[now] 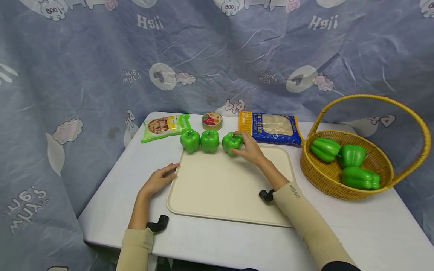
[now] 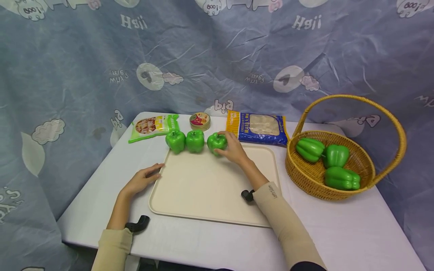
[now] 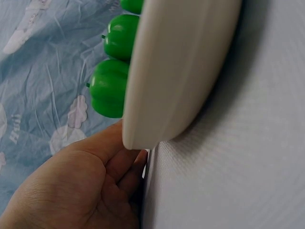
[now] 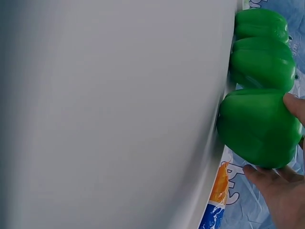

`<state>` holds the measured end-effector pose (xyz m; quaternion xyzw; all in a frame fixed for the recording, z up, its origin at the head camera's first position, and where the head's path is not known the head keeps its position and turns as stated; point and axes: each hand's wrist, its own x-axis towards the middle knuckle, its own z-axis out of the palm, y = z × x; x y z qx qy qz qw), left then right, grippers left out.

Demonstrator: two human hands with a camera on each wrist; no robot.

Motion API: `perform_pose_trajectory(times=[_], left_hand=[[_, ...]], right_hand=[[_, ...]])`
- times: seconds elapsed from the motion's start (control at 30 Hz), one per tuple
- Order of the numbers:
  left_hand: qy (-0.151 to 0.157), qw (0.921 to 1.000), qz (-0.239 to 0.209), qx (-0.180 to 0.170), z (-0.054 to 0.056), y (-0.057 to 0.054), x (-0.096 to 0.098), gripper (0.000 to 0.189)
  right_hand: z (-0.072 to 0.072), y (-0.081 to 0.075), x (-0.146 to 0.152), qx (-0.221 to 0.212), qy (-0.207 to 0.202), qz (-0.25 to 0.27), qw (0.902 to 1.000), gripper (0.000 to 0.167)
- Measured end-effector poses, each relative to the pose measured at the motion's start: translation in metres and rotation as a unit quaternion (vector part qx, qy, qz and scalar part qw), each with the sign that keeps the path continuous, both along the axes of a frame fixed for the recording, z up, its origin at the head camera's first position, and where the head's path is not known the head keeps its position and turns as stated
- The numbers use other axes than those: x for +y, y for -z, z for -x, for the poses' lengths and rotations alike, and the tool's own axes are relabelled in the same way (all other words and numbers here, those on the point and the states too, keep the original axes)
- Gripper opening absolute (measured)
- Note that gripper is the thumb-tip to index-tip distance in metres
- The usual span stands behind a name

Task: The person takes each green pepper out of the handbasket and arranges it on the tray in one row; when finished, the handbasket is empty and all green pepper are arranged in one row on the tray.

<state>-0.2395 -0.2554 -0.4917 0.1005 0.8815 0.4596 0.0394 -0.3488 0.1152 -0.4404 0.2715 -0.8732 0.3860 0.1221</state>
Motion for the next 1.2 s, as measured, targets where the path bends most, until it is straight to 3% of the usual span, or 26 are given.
perform_pose_trajectory(times=[0.3, 0.53, 0.77, 1.2], left_hand=[[-0.003, 1.0000, 0.001, -0.002, -0.001, -0.001, 0.000, 0.044], [-0.004, 1.0000, -0.002, 0.000, -0.001, 0.000, 0.000, 0.044], [-0.004, 1.0000, -0.006, -0.003, 0.000, 0.004, -0.001, 0.045], [0.001, 1.0000, -0.001, 0.005, 0.001, 0.004, -0.002, 0.045]], right_hand=[[0.006, -0.003, -0.003, -0.004, -0.006, -0.027, 0.9996, 0.062], [0.016, -0.014, 0.000, -0.032, -0.052, -0.056, 0.9965, 0.061], [0.025, -0.013, 0.004, -0.065, -0.108, -0.037, 0.9913, 0.061], [0.032, -0.012, 0.006, -0.091, -0.146, 0.003, 0.9851, 0.059]])
